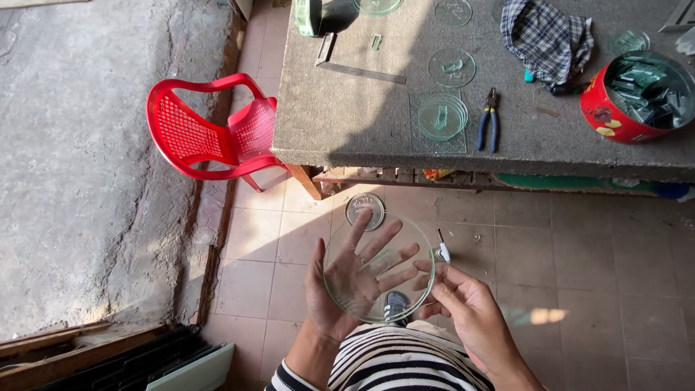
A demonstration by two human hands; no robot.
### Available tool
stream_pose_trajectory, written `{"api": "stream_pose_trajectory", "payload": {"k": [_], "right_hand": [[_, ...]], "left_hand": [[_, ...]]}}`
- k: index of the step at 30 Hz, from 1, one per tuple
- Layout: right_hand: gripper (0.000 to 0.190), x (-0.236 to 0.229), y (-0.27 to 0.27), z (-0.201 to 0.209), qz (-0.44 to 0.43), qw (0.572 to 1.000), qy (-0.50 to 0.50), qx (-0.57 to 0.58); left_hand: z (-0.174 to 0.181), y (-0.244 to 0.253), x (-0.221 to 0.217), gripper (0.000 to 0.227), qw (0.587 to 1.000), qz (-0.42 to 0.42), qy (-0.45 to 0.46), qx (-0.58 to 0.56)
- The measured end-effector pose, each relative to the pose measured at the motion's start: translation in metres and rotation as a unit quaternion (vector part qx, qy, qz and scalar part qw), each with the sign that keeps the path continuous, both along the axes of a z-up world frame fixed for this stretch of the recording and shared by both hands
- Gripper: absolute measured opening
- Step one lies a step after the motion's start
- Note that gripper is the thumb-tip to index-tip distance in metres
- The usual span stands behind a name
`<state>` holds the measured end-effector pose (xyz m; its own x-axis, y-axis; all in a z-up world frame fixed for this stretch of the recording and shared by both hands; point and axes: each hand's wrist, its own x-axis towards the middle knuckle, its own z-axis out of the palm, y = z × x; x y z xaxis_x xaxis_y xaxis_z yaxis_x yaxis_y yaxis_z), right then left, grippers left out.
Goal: Cleaning circular glass plates and attaching small rectangular components to them in a workshop environment.
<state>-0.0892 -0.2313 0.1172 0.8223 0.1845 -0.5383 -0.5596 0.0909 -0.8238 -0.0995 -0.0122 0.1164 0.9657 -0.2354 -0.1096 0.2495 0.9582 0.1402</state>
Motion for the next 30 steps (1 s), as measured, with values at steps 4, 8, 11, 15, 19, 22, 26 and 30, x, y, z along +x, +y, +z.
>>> {"api": "stream_pose_trajectory", "payload": {"k": [4,8,11,15,19,22,26,30], "right_hand": [[0.039,-0.005,0.001,-0.002,0.006,1.0,0.011,0.013],[0.038,-0.007,0.003,0.001,0.003,0.999,0.032,0.003],[0.039,-0.009,0.003,-0.001,0.002,0.999,0.053,0.005],[0.042,-0.016,-0.003,-0.018,0.011,0.998,0.066,0.012],[0.039,-0.027,-0.008,-0.026,0.024,0.996,0.086,0.008],[0.039,-0.034,-0.01,-0.033,0.021,0.993,0.113,0.003],[0.041,-0.041,-0.009,-0.032,0.024,0.988,0.151,-0.014],[0.041,-0.044,-0.008,-0.035,0.02,0.987,0.158,-0.022]], "left_hand": [[0.007,0.003,-0.006,0.095,0.999,-0.02,-0.017,0.033],[0.007,0.004,-0.01,0.103,0.999,-0.033,0.006,0.007],[0.001,0.005,-0.013,0.101,0.999,-0.034,0.02,-0.004],[-0.007,0.004,-0.019,0.094,0.996,-0.032,0.061,-0.05],[-0.018,0.002,-0.029,0.092,0.994,-0.038,0.083,-0.056],[-0.028,0.004,-0.035,0.091,0.993,-0.047,0.088,-0.061],[-0.037,0.005,-0.04,0.09,0.992,-0.053,0.087,-0.073],[-0.041,0.006,-0.042,0.088,0.992,-0.052,0.081,-0.084]]}}
